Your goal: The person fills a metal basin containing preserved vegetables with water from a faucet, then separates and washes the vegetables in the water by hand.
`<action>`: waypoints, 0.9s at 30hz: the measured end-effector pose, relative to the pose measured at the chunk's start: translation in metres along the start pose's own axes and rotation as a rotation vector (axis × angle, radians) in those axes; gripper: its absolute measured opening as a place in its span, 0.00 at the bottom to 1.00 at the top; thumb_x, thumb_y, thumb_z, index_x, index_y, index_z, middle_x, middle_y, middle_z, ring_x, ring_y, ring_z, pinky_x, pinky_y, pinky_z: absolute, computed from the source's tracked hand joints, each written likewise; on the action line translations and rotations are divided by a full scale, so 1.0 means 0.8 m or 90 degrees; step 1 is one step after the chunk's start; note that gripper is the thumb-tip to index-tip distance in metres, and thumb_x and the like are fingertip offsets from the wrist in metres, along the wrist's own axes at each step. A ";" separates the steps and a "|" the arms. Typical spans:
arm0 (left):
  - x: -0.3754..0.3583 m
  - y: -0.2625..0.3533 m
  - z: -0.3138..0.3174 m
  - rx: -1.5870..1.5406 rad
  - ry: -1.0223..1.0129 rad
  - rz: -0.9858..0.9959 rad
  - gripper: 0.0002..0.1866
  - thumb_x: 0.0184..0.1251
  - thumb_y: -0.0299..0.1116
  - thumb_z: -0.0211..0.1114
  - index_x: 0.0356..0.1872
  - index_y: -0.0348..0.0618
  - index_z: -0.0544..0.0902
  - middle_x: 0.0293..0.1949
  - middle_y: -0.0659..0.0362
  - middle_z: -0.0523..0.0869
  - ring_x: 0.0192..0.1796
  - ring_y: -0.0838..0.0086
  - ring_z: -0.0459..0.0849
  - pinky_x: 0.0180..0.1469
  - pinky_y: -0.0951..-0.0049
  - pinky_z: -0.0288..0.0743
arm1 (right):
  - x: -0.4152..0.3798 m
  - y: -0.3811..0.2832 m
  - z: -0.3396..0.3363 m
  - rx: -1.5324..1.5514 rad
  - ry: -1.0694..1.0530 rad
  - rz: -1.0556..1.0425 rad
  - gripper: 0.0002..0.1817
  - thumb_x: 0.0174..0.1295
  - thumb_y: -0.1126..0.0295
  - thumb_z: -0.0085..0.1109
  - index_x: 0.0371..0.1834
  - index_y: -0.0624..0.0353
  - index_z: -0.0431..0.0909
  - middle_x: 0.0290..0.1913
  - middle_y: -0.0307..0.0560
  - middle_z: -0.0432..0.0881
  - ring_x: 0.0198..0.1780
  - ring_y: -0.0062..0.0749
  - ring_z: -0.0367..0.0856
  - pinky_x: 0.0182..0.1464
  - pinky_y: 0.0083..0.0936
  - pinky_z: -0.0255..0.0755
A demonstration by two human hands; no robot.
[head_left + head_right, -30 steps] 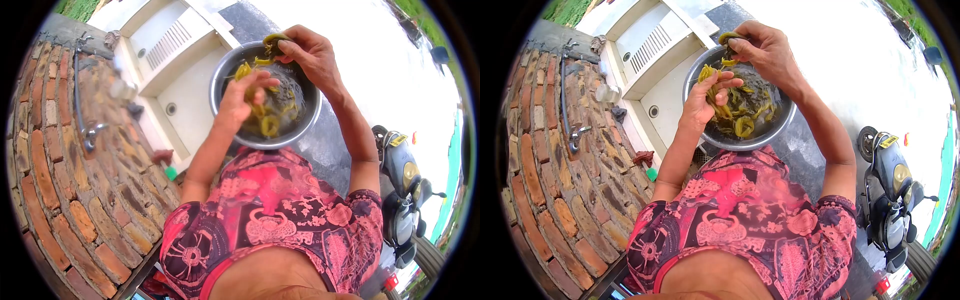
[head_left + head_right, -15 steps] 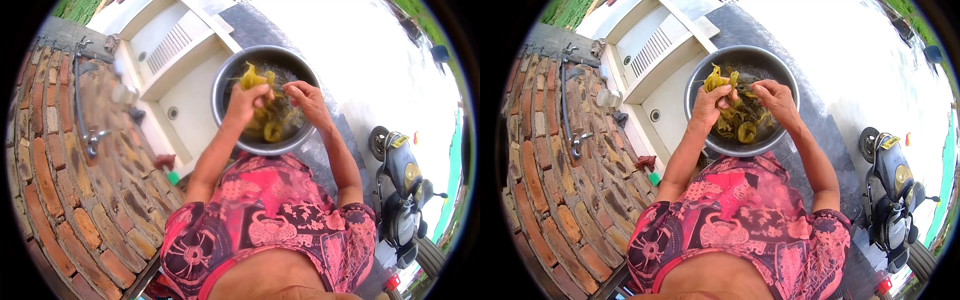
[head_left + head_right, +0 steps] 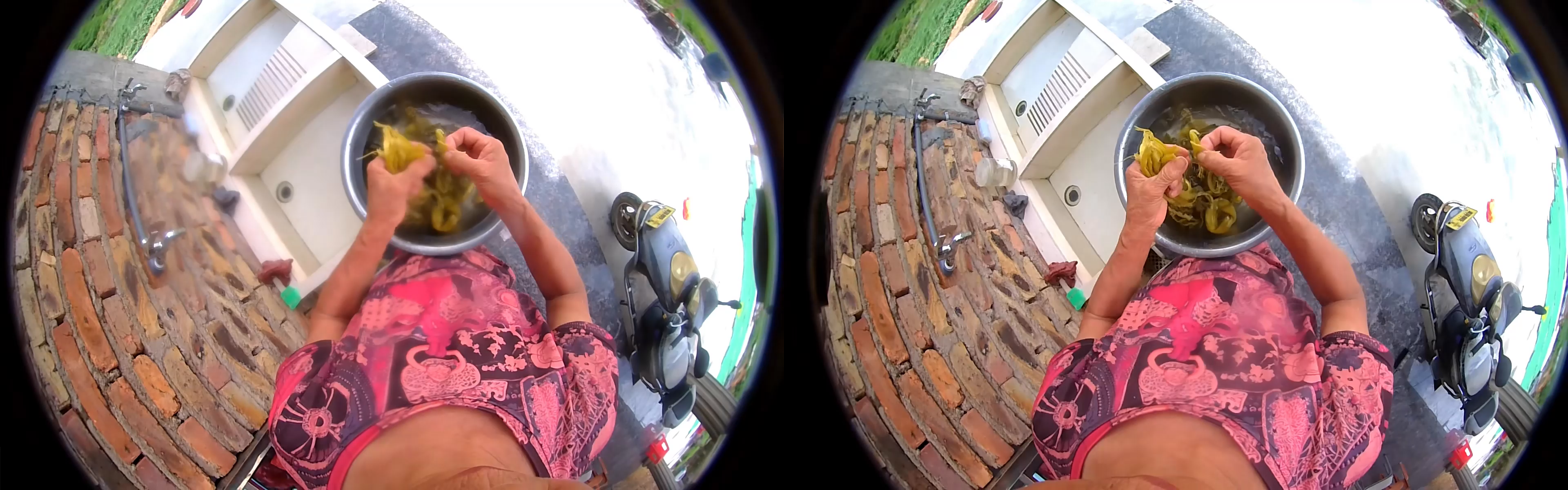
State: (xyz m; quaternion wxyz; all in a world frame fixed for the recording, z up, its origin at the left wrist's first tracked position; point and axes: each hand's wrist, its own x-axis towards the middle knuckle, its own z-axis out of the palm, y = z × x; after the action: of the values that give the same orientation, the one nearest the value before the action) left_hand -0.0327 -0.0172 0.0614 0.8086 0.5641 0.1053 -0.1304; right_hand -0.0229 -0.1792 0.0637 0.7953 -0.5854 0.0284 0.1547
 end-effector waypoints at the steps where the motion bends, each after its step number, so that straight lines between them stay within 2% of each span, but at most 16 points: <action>1: 0.000 0.002 0.001 0.002 -0.005 0.006 0.09 0.52 0.25 0.70 0.34 0.36 0.81 0.23 0.63 0.80 0.18 0.84 0.70 0.19 0.84 0.61 | 0.000 0.004 0.003 -0.020 -0.005 -0.015 0.03 0.56 0.74 0.60 0.31 0.61 0.76 0.29 0.32 0.76 0.29 0.11 0.70 0.31 0.11 0.63; 3: 0.001 0.003 -0.002 0.004 -0.006 0.011 0.09 0.51 0.25 0.72 0.33 0.36 0.81 0.24 0.63 0.80 0.18 0.84 0.70 0.19 0.83 0.61 | -0.002 0.007 0.007 -0.040 -0.014 -0.029 0.04 0.55 0.74 0.60 0.31 0.62 0.76 0.28 0.32 0.76 0.29 0.11 0.71 0.31 0.11 0.64; 5: 0.004 0.001 -0.005 0.021 -0.035 0.021 0.08 0.52 0.25 0.71 0.32 0.36 0.81 0.23 0.63 0.80 0.17 0.84 0.71 0.18 0.84 0.61 | -0.006 0.006 0.009 -0.205 0.023 -0.063 0.04 0.55 0.74 0.59 0.30 0.63 0.77 0.26 0.33 0.76 0.27 0.12 0.71 0.30 0.12 0.66; 6: 0.004 0.000 -0.006 0.037 -0.038 0.032 0.07 0.53 0.26 0.70 0.31 0.36 0.81 0.21 0.64 0.80 0.17 0.84 0.71 0.18 0.85 0.61 | -0.006 0.003 0.009 -0.204 0.023 -0.061 0.04 0.55 0.74 0.59 0.30 0.63 0.77 0.26 0.33 0.76 0.27 0.12 0.71 0.30 0.12 0.66; 8: 0.003 -0.001 -0.009 0.059 -0.043 0.030 0.06 0.55 0.26 0.69 0.30 0.36 0.81 0.20 0.64 0.79 0.17 0.84 0.72 0.18 0.85 0.61 | -0.008 -0.004 0.008 -0.347 0.005 -0.044 0.04 0.54 0.75 0.57 0.29 0.65 0.78 0.24 0.35 0.77 0.24 0.13 0.72 0.28 0.13 0.67; 9: 0.002 -0.001 -0.009 0.080 -0.048 0.032 0.05 0.56 0.26 0.68 0.30 0.37 0.81 0.19 0.64 0.79 0.17 0.84 0.72 0.18 0.85 0.62 | -0.007 -0.005 0.008 -0.346 0.007 -0.042 0.04 0.54 0.75 0.57 0.29 0.65 0.78 0.24 0.35 0.77 0.24 0.13 0.72 0.28 0.13 0.67; 11: -0.002 0.003 -0.004 0.108 -0.042 0.039 0.05 0.57 0.26 0.67 0.29 0.36 0.81 0.18 0.64 0.79 0.17 0.84 0.73 0.18 0.85 0.62 | -0.005 -0.007 0.006 -0.135 -0.027 0.057 0.05 0.55 0.75 0.56 0.29 0.66 0.78 0.24 0.36 0.77 0.23 0.14 0.73 0.28 0.14 0.68; 15: -0.002 -0.010 -0.006 0.173 -0.033 0.075 0.04 0.58 0.25 0.63 0.27 0.36 0.80 0.16 0.64 0.78 0.16 0.84 0.73 0.18 0.84 0.65 | -0.002 0.006 0.000 -0.069 -0.016 0.083 0.05 0.54 0.75 0.55 0.29 0.66 0.77 0.24 0.37 0.78 0.23 0.15 0.74 0.28 0.16 0.70; 18: -0.002 -0.012 -0.003 0.172 -0.006 0.057 0.03 0.57 0.24 0.62 0.27 0.36 0.80 0.16 0.64 0.78 0.16 0.84 0.72 0.18 0.84 0.65 | -0.005 0.012 -0.002 -0.101 -0.021 0.046 0.05 0.55 0.75 0.55 0.29 0.66 0.77 0.24 0.37 0.78 0.24 0.15 0.74 0.28 0.17 0.69; 19: -0.002 -0.010 -0.003 0.173 -0.007 0.056 0.03 0.57 0.24 0.62 0.27 0.36 0.80 0.16 0.64 0.78 0.16 0.84 0.72 0.18 0.84 0.65 | -0.008 0.008 -0.001 -0.200 -0.036 0.022 0.05 0.54 0.75 0.56 0.30 0.66 0.77 0.23 0.39 0.78 0.24 0.18 0.74 0.29 0.19 0.69; 20: -0.001 -0.008 -0.005 0.229 -0.006 0.058 0.03 0.55 0.24 0.63 0.27 0.34 0.81 0.19 0.62 0.80 0.19 0.83 0.75 0.21 0.82 0.68 | -0.010 0.005 -0.001 -0.299 -0.051 -0.001 0.05 0.52 0.75 0.56 0.30 0.66 0.77 0.23 0.41 0.77 0.24 0.20 0.74 0.29 0.21 0.69; 21: -0.002 -0.007 -0.007 0.286 -0.004 0.058 0.05 0.53 0.24 0.63 0.28 0.32 0.81 0.22 0.60 0.83 0.22 0.82 0.79 0.23 0.80 0.71 | -0.011 0.002 -0.001 -0.296 -0.049 0.001 0.05 0.52 0.75 0.56 0.30 0.66 0.77 0.23 0.41 0.77 0.24 0.20 0.74 0.29 0.21 0.69; 23: 0.001 -0.011 -0.012 0.294 -0.038 0.069 0.05 0.52 0.25 0.63 0.29 0.32 0.82 0.23 0.59 0.83 0.24 0.81 0.80 0.25 0.79 0.72 | -0.011 -0.004 -0.002 -0.469 -0.055 -0.144 0.07 0.48 0.76 0.58 0.31 0.66 0.76 0.22 0.47 0.76 0.24 0.28 0.74 0.29 0.24 0.68; 27: 0.003 -0.011 -0.018 0.314 -0.110 0.054 0.07 0.51 0.26 0.63 0.31 0.33 0.82 0.24 0.59 0.83 0.26 0.81 0.80 0.28 0.78 0.74 | -0.012 0.000 0.003 -0.482 -0.057 -0.124 0.09 0.44 0.76 0.59 0.29 0.66 0.74 0.23 0.51 0.74 0.24 0.34 0.74 0.28 0.26 0.67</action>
State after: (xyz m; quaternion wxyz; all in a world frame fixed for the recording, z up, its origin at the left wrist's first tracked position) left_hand -0.0333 -0.0066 0.0478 0.6575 0.7347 -0.0227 -0.1653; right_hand -0.0325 -0.1790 0.0664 0.5347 -0.8299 -0.1209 0.1038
